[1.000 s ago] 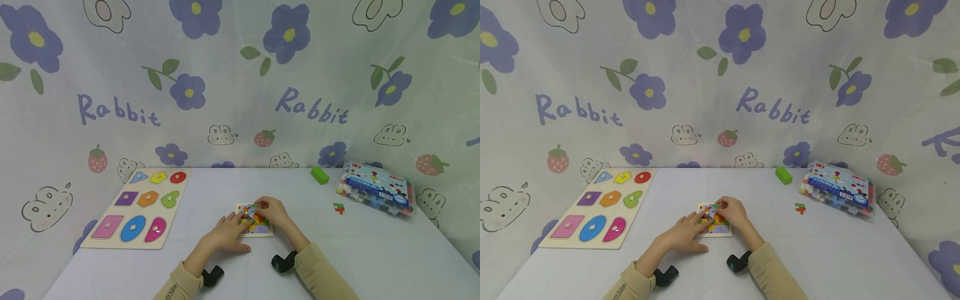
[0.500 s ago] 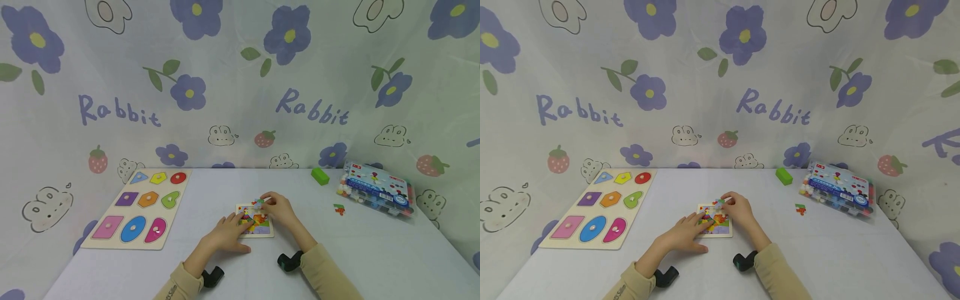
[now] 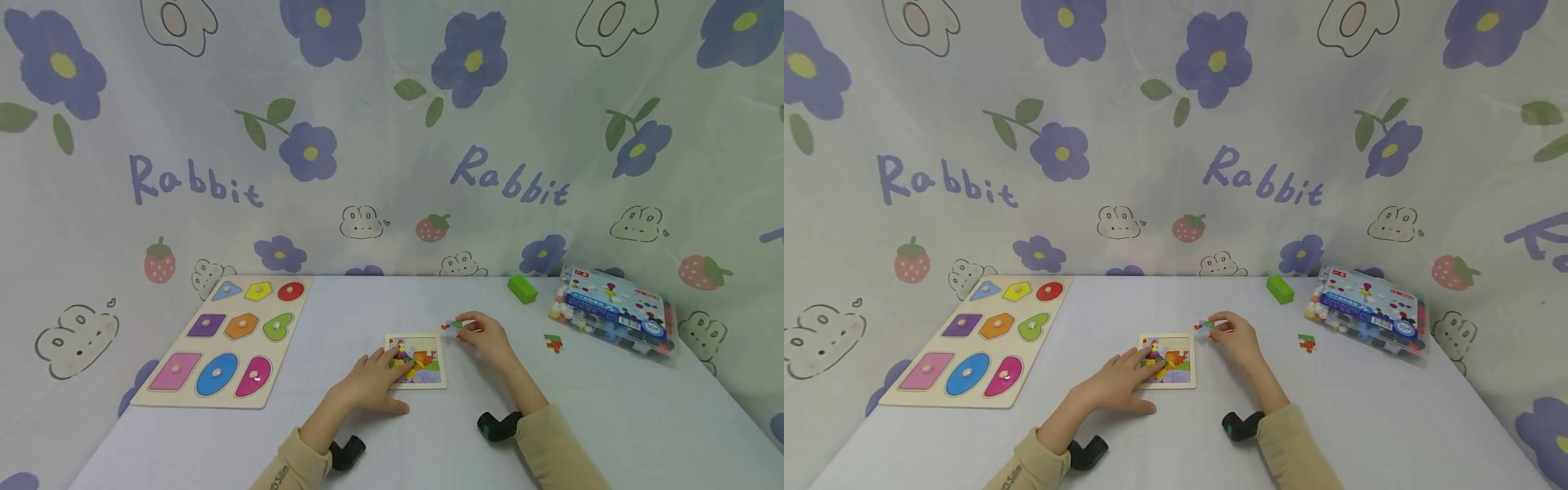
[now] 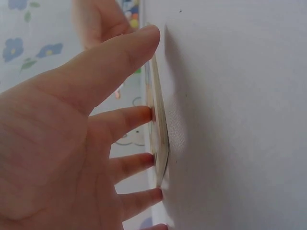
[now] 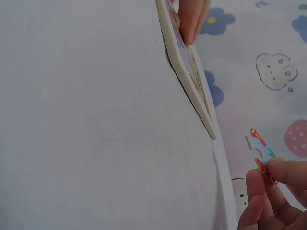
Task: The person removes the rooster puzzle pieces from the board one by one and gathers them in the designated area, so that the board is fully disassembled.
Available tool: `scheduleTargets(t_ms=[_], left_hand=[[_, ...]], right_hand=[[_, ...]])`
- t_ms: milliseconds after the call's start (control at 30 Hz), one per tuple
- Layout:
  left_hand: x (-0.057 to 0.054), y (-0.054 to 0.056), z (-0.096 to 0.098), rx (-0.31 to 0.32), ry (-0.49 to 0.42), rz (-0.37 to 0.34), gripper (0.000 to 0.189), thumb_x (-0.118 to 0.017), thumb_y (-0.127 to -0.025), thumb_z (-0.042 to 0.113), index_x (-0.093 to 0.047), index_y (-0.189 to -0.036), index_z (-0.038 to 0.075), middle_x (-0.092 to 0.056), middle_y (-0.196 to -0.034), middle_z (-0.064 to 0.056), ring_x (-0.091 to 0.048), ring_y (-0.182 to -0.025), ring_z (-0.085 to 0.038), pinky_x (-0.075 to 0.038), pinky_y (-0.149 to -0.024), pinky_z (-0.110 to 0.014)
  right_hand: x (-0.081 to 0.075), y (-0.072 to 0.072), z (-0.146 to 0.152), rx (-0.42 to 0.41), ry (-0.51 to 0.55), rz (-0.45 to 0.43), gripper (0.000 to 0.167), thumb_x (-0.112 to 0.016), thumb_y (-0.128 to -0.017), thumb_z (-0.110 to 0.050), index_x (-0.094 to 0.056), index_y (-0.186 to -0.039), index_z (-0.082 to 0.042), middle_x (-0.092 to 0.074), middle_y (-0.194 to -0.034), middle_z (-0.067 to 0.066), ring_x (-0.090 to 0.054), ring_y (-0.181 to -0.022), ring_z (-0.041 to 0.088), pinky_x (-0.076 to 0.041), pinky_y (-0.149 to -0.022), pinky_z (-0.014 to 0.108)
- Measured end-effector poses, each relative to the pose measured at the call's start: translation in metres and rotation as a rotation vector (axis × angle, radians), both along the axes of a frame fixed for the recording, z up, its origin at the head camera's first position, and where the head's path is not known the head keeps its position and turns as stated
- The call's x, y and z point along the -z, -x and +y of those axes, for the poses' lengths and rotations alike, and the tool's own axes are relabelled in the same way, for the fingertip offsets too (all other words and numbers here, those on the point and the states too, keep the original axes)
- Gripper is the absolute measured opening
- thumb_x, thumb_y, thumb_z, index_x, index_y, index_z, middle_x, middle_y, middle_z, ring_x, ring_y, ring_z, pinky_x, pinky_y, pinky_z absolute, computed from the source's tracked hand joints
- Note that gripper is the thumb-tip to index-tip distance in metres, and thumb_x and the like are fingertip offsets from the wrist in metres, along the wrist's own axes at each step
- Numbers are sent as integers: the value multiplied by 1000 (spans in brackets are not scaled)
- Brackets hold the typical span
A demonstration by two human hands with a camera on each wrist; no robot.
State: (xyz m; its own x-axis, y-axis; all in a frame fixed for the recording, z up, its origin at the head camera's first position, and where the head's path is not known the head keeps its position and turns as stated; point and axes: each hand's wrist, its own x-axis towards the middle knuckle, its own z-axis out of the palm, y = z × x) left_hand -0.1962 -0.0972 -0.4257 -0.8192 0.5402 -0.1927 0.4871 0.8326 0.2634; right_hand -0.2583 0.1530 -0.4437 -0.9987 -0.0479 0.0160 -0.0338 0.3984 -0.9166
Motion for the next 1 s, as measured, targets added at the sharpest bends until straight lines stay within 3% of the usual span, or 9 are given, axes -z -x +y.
scheduleTargets(t_ms=[233,500,667,1000], left_hand=[[0,0,0,2,9,15,74,-67,-77,52,-43,-140,22,-29,-147,-14,-27,-134,-39,-24,-103,-59],[1,-1,0,-2,5,8,74,-67,-77,53,-43,-139,22,-29,-148,-14,-25,-134,-39,-23,-103,-59],[0,0,0,-1,3,6,74,-67,-77,52,-43,-140,22,-28,-148,-14,-25,-134,-39,-23,-104,-59],[0,-1,0,-2,3,7,74,-67,-77,52,-43,-140,22,-28,-148,-14,-25,-134,-38,-23,-104,-59]], right_hand=[[-2,-1,21,53,-34,-31,27,-61,-88,-8,-60,-114,-2,-65,-91,12,-65,-79,19,-49,-66,28],[-4,-3,46,60,-6,-32,31,-58,-90,-8,-57,-120,1,-63,-100,17,-66,-85,22,-49,-69,24],[-6,-4,61,70,19,-54,37,-58,-91,-12,-52,-125,2,-63,-103,16,-65,-85,16,-49,-71,25],[-12,-8,81,134,66,-124,45,-62,-89,-20,-48,-126,3,-67,-94,-5,-63,-80,1,-48,-74,23]])
